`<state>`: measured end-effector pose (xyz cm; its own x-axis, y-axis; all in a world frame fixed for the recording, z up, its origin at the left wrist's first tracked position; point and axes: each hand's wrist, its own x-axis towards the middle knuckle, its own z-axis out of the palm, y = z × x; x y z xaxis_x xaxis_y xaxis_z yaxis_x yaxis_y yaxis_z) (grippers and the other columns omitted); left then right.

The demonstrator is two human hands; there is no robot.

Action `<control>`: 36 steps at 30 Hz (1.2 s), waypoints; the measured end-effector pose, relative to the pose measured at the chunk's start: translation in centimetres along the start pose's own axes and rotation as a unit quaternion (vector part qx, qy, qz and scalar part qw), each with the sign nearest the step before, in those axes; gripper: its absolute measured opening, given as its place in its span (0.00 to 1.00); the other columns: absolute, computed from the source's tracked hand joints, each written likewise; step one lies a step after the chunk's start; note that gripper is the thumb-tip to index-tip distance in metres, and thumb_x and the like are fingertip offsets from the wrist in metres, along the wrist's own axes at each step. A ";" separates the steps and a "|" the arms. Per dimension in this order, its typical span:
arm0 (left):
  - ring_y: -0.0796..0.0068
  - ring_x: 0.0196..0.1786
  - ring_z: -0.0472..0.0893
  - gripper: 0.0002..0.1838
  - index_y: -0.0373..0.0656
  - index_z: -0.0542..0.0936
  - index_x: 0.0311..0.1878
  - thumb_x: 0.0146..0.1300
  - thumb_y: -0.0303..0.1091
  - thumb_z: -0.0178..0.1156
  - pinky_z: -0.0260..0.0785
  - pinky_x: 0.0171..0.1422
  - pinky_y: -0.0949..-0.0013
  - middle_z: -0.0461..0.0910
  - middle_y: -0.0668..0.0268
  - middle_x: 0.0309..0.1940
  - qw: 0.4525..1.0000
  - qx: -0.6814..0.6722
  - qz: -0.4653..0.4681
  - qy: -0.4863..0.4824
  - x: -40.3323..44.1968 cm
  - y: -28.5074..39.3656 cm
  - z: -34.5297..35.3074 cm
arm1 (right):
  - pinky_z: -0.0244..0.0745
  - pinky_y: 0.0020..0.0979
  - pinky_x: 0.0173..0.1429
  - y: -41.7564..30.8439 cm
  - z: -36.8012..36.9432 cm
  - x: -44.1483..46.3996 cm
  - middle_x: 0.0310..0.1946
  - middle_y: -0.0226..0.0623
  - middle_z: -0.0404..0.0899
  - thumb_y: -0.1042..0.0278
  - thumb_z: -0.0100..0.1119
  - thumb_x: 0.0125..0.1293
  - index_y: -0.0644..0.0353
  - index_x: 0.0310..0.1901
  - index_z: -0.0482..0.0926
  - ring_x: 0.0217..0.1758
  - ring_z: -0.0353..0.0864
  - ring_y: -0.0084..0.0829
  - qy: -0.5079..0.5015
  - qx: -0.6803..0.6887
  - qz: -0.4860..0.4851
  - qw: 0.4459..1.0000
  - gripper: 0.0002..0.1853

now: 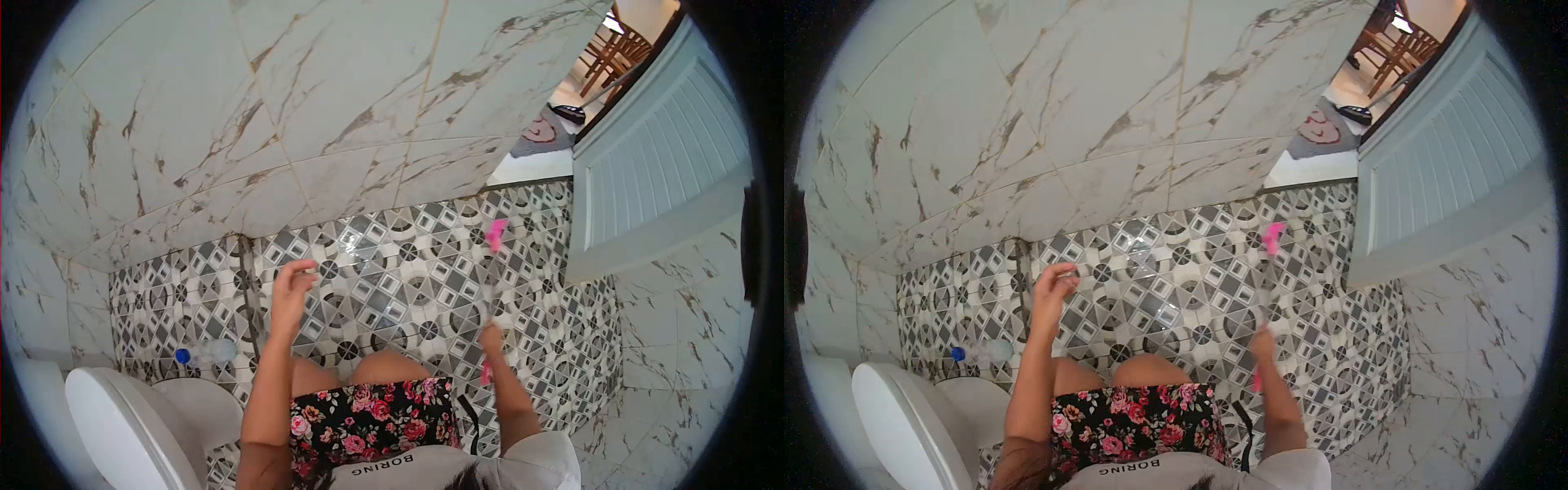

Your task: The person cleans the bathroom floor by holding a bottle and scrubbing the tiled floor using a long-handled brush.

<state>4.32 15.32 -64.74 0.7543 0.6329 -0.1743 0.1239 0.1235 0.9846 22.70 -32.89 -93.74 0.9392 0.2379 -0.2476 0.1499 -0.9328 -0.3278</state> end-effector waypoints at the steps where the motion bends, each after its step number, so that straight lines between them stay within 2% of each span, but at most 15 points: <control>1: 0.78 0.44 0.77 0.15 0.41 0.74 0.51 0.61 0.23 0.50 0.68 0.51 0.72 0.76 0.66 0.46 0.999 0.009 0.010 -0.041 1.1 -0.3 1.9 | 0.72 0.51 0.36 -4.9 -0.4 -3.2 0.26 0.54 0.79 0.54 0.37 0.71 0.64 0.30 0.76 0.33 0.80 0.53 0.001 0.064 0.053 0.997 0.24; 3: 0.77 0.43 0.77 0.15 0.41 0.74 0.51 0.60 0.23 0.50 0.68 0.51 0.71 0.76 0.66 0.45 0.994 -0.042 0.008 -0.096 2.2 -0.2 5.6 | 0.73 0.50 0.36 -10.4 -1.5 -8.6 0.26 0.53 0.79 0.51 0.37 0.70 0.63 0.31 0.76 0.32 0.80 0.52 -0.077 0.013 -0.121 0.990 0.24; 6: 0.77 0.44 0.77 0.15 0.40 0.74 0.51 0.60 0.22 0.49 0.69 0.51 0.71 0.76 0.66 0.45 0.991 -0.056 -0.014 -0.123 2.0 -1.1 8.1 | 0.73 0.51 0.38 -15.4 -7.9 -11.4 0.29 0.54 0.79 0.50 0.38 0.70 0.62 0.33 0.75 0.32 0.79 0.54 -0.181 -0.102 -0.070 0.976 0.24; 11: 0.77 0.43 0.77 0.15 0.38 0.74 0.49 0.58 0.19 0.49 0.69 0.48 0.74 0.77 0.65 0.42 0.992 0.051 0.039 -0.110 1.9 -5.5 5.5 | 0.73 0.51 0.37 -10.9 -11.0 -7.2 0.27 0.55 0.78 0.48 0.41 0.69 0.62 0.36 0.74 0.32 0.78 0.56 -0.103 -0.090 -0.076 0.988 0.22; 14: 0.80 0.36 0.76 0.14 0.38 0.76 0.45 0.55 0.18 0.54 0.68 0.43 0.76 0.78 0.65 0.41 0.993 0.093 0.039 -0.060 2.9 -6.8 3.6 | 0.72 0.50 0.37 -10.9 -11.8 -6.7 0.27 0.54 0.78 0.49 0.44 0.68 0.62 0.35 0.73 0.32 0.78 0.56 -0.086 -0.096 -0.077 0.989 0.21; 18: 0.78 0.38 0.77 0.13 0.38 0.77 0.44 0.54 0.18 0.54 0.70 0.45 0.75 0.79 0.65 0.40 0.996 0.058 0.055 -0.049 3.4 -6.3 3.5 | 0.71 0.51 0.39 -12.0 -12.3 -7.0 0.27 0.55 0.78 0.52 0.46 0.67 0.63 0.35 0.72 0.34 0.78 0.56 -0.070 -0.062 -0.105 0.990 0.19; 21: 0.76 0.40 0.78 0.12 0.37 0.77 0.43 0.55 0.18 0.53 0.71 0.45 0.73 0.79 0.64 0.40 0.989 0.103 0.079 -0.065 2.9 -5.2 4.5 | 0.71 0.53 0.40 -13.9 -13.4 -7.6 0.28 0.56 0.78 0.52 0.43 0.68 0.63 0.37 0.71 0.35 0.78 0.57 -0.088 -0.076 -0.090 0.989 0.19; 24: 0.73 0.40 0.79 0.11 0.37 0.77 0.42 0.55 0.20 0.53 0.72 0.42 0.71 0.79 0.62 0.39 0.982 0.103 0.130 -0.089 3.5 -7.1 5.2 | 0.70 0.53 0.41 -10.8 -8.8 -8.6 0.30 0.56 0.78 0.50 0.38 0.70 0.64 0.39 0.70 0.36 0.78 0.57 -0.126 -0.059 -0.125 0.982 0.22; 26: 0.71 0.40 0.80 0.11 0.37 0.77 0.41 0.55 0.20 0.54 0.72 0.43 0.70 0.79 0.61 0.39 0.980 0.122 0.114 -0.108 3.8 -7.4 5.8 | 0.71 0.53 0.42 -9.5 -9.2 -8.8 0.30 0.56 0.79 0.49 0.37 0.70 0.65 0.39 0.70 0.37 0.78 0.56 -0.163 -0.086 -0.147 0.972 0.23; 28: 0.69 0.41 0.81 0.11 0.37 0.78 0.41 0.53 0.19 0.53 0.73 0.44 0.70 0.80 0.59 0.38 0.970 0.175 0.131 -0.110 3.9 -7.4 6.4 | 0.72 0.52 0.42 -10.5 -12.7 -10.7 0.30 0.56 0.79 0.50 0.37 0.71 0.65 0.40 0.71 0.37 0.79 0.55 -0.200 -0.146 -0.138 0.959 0.23; 31: 0.68 0.41 0.81 0.12 0.37 0.78 0.41 0.53 0.19 0.53 0.73 0.44 0.69 0.80 0.58 0.38 0.971 0.161 0.115 -0.135 3.9 -7.3 6.5 | 0.73 0.49 0.40 -5.7 -14.0 -7.0 0.30 0.54 0.80 0.53 0.39 0.70 0.66 0.39 0.73 0.36 0.80 0.52 -0.052 -0.136 0.027 0.989 0.21; 32: 0.67 0.41 0.81 0.11 0.37 0.78 0.41 0.53 0.20 0.54 0.74 0.43 0.68 0.80 0.58 0.38 0.968 0.148 0.154 -0.133 4.0 -7.6 6.6 | 0.74 0.49 0.40 -4.0 -12.0 -5.2 0.29 0.53 0.80 0.54 0.40 0.69 0.66 0.38 0.73 0.35 0.81 0.51 -0.041 -0.142 0.033 0.989 0.20; 34: 0.67 0.41 0.81 0.10 0.37 0.78 0.40 0.53 0.21 0.55 0.74 0.43 0.68 0.80 0.58 0.38 0.970 0.144 0.138 -0.135 4.3 -8.0 7.0 | 0.75 0.47 0.38 0.4 -8.0 -2.9 0.29 0.53 0.80 0.57 0.42 0.68 0.66 0.36 0.75 0.35 0.81 0.50 -0.021 -0.159 0.044 0.986 0.19; 35: 0.67 0.40 0.81 0.10 0.37 0.78 0.40 0.54 0.21 0.56 0.74 0.43 0.68 0.80 0.58 0.37 0.972 0.144 0.132 -0.133 4.5 -7.9 7.0 | 0.75 0.47 0.36 -1.5 -6.2 -5.0 0.29 0.53 0.80 0.58 0.44 0.66 0.65 0.32 0.76 0.33 0.82 0.48 -0.004 -0.176 -0.042 0.984 0.17; 36: 0.66 0.40 0.81 0.09 0.37 0.78 0.40 0.55 0.23 0.56 0.74 0.42 0.68 0.80 0.57 0.37 0.971 0.138 0.141 -0.132 4.4 -7.6 7.0 | 0.76 0.46 0.39 -3.1 -3.1 -5.7 0.31 0.52 0.80 0.58 0.45 0.66 0.62 0.38 0.78 0.35 0.82 0.49 -0.048 -0.183 -0.058 0.980 0.16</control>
<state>11.21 11.85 -72.93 0.9178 0.3894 0.0772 0.0288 -0.2592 0.9654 17.82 -32.23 -88.49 0.8779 0.3569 -0.3192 0.3723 -0.9280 -0.0137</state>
